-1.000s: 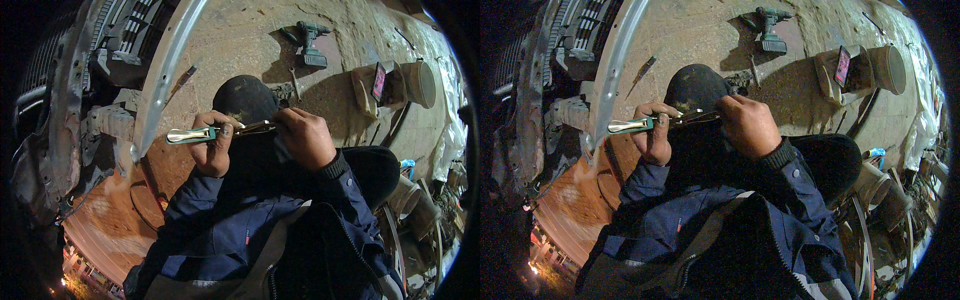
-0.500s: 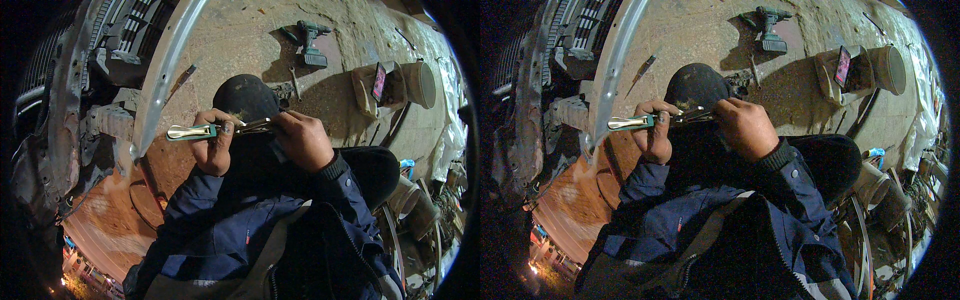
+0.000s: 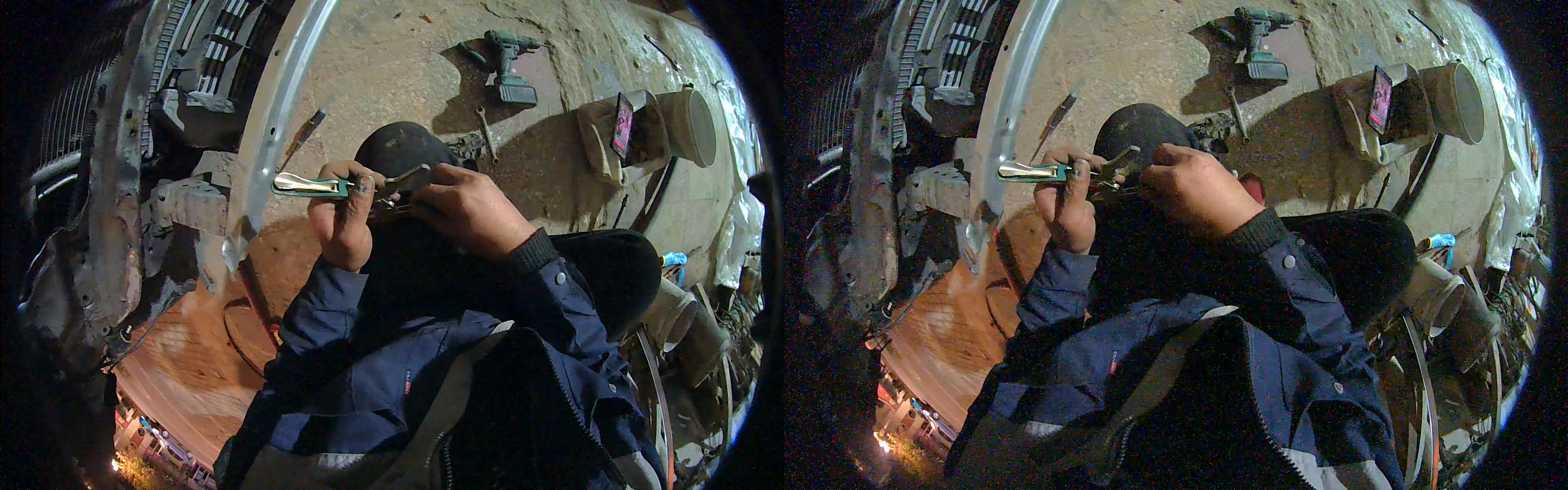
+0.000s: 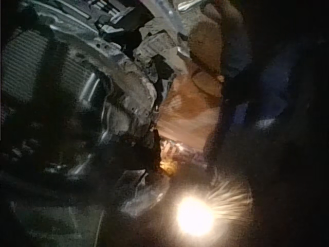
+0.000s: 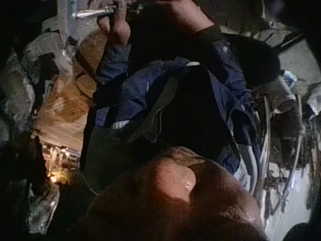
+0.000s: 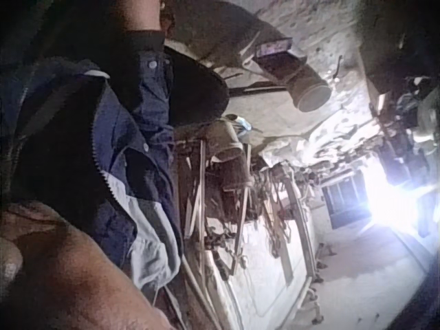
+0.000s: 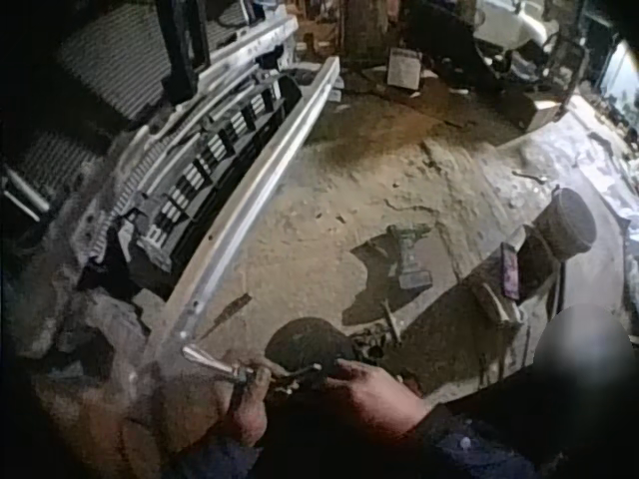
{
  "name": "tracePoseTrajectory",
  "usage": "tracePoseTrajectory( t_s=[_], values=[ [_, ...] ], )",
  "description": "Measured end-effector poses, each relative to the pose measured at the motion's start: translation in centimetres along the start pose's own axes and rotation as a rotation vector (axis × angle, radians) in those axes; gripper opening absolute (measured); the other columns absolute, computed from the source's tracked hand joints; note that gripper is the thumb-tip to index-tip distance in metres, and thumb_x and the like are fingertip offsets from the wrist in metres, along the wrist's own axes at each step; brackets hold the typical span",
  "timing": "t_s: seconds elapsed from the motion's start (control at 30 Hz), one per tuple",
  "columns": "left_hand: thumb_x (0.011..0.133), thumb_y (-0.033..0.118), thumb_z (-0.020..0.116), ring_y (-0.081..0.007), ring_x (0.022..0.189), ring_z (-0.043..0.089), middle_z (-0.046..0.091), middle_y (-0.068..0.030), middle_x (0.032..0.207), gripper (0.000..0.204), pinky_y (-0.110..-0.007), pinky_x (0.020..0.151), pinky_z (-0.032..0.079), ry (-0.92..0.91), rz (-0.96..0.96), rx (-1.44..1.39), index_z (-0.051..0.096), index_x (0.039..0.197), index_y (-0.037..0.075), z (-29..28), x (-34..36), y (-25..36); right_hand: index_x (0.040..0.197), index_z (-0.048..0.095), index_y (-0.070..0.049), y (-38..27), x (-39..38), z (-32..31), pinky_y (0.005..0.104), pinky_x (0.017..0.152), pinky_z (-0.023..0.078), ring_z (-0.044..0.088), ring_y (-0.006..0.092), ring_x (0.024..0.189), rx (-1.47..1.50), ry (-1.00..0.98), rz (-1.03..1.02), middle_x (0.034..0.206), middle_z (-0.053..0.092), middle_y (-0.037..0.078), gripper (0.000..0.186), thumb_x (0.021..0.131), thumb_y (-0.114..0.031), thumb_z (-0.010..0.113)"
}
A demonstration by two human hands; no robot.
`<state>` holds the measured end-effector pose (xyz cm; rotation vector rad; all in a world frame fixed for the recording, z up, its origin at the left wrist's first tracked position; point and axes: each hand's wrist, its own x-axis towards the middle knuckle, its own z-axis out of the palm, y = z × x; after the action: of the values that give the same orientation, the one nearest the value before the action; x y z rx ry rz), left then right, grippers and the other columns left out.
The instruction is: The person sits on the floor in front of a car with its hood open and uses pliers to manipulate a small metal component. They repeatedly open and close the pliers, adjust the grip, and reposition the part while working.
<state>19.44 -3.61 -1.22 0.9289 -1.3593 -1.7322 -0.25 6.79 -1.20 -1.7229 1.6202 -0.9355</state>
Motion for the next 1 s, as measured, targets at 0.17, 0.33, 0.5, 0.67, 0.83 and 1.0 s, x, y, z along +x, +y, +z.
tracePoseTrajectory(
  t_s=[0.17,0.33,0.5,0.67,0.83,1.0],
  values=[
    [0.107,0.02,0.069,-0.0165,0.083,0.07,0.072,-0.0086,0.098,0.018,-0.03,0.077,0.057,-0.028,0.079,0.081,0.064,0.111,0.003,-0.3,0.7,-0.4,0.105,0.076,-0.005,0.5,0.2,-0.7,0.0474,0.078,0.058,0.07,0.0391,0.088,0.041,-0.118,0.045,0.095,0.066,0.016,0.015,0.095,-0.014,0.078],
    [0.108,0.02,0.068,-0.0177,0.08,0.071,0.071,-0.0085,0.096,0.017,-0.031,0.076,0.059,-0.047,0.018,-0.001,0.065,0.111,0.003,-0.1,0.7,0.1,0.106,0.075,-0.003,0.7,-0.1,-2.0,0.0479,0.08,0.058,0.07,0.0411,0.09,0.106,-0.151,0.021,0.097,0.067,0.018,0.013,0.095,-0.011,0.076],
    [0.108,0.019,0.067,-0.0177,0.08,0.071,0.071,-0.0082,0.096,0.017,-0.032,0.077,0.06,-0.042,0.004,-0.049,0.065,0.112,0.003,0.1,1.3,0.3,0.106,0.075,-0.002,0.9,-0.2,-2.2,0.0482,0.081,0.058,0.071,0.0409,0.091,0.064,-0.179,0.023,0.095,0.069,0.019,0.015,0.094,-0.01,0.076],
    [0.109,0.02,0.065,-0.0153,0.089,0.067,0.071,-0.0088,0.098,0.018,-0.031,0.082,0.056,-0.071,-0.005,0.033,0.066,0.114,0.003,-0.3,2.0,0.1,0.108,0.077,-0.003,1.4,0.0,-1.6,0.0467,0.085,0.059,0.073,0.0404,0.092,0.021,-0.134,0.046,0.098,0.073,0.019,0.016,0.093,-0.01,0.077],
    [0.109,0.025,0.064,-0.0165,0.093,0.067,0.072,-0.0093,0.098,0.022,-0.031,0.085,0.054,-0.153,0.005,0.122,0.066,0.115,0.003,0.4,3.0,-0.7,0.115,0.079,-0.003,0.5,0.6,-0.2,0.041,0.093,0.06,0.077,0.032,0.101,0.287,-0.135,0.24,0.11,0.079,0.019,0.025,0.092,-0.01,0.08],
    [0.109,0.022,0.065,-0.0159,0.091,0.064,0.071,-0.0082,0.095,0.02,-0.033,0.088,0.051,-0.053,-0.099,0.045,0.067,0.114,0.003,0.6,3.1,-0.6,0.116,0.077,0.002,0.3,0.5,-2.1,0.0357,0.093,0.059,0.074,0.0182,0.101,0.589,-0.148,0.404,0.107,0.081,0.012,0.024,0.096,-0.01,0.079]
  ],
)
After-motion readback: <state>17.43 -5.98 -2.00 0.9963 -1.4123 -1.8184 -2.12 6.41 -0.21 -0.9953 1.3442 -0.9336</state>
